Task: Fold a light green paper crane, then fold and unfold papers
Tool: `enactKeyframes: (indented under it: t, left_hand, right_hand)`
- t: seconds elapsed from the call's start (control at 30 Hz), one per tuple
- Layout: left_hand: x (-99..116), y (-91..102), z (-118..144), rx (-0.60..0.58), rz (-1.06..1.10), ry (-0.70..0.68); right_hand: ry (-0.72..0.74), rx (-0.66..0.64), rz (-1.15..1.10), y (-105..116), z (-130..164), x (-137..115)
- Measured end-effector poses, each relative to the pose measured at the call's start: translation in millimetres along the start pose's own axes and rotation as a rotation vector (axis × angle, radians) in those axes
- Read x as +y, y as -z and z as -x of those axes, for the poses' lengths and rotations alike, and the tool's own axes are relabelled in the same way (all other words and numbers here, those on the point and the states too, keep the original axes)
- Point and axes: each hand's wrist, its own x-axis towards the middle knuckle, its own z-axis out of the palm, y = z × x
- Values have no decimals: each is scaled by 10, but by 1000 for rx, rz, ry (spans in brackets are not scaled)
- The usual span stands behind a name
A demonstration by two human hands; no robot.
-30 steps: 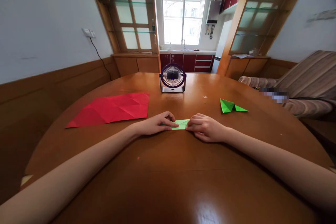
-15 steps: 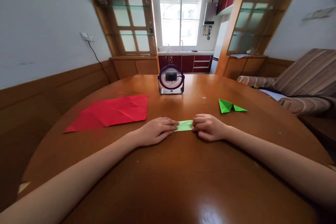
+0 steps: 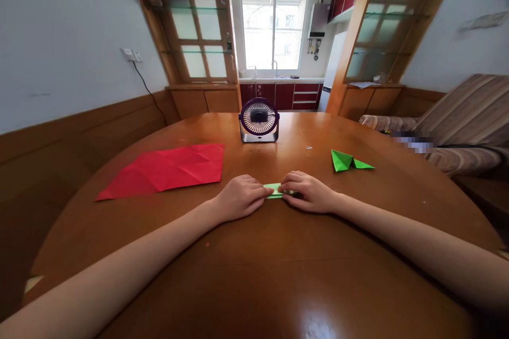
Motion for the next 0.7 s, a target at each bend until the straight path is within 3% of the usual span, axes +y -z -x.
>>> enactKeyframes:
  t: [0.43,0.7]
  left_hand:
    - [46,-48,-43,65,207,225]
    - [-26,-70,-58,13,466,527]
  right_hand:
    - [-121,36,-47,-68,-97,-1]
    - [-309,85,-119,-92,-67,88]
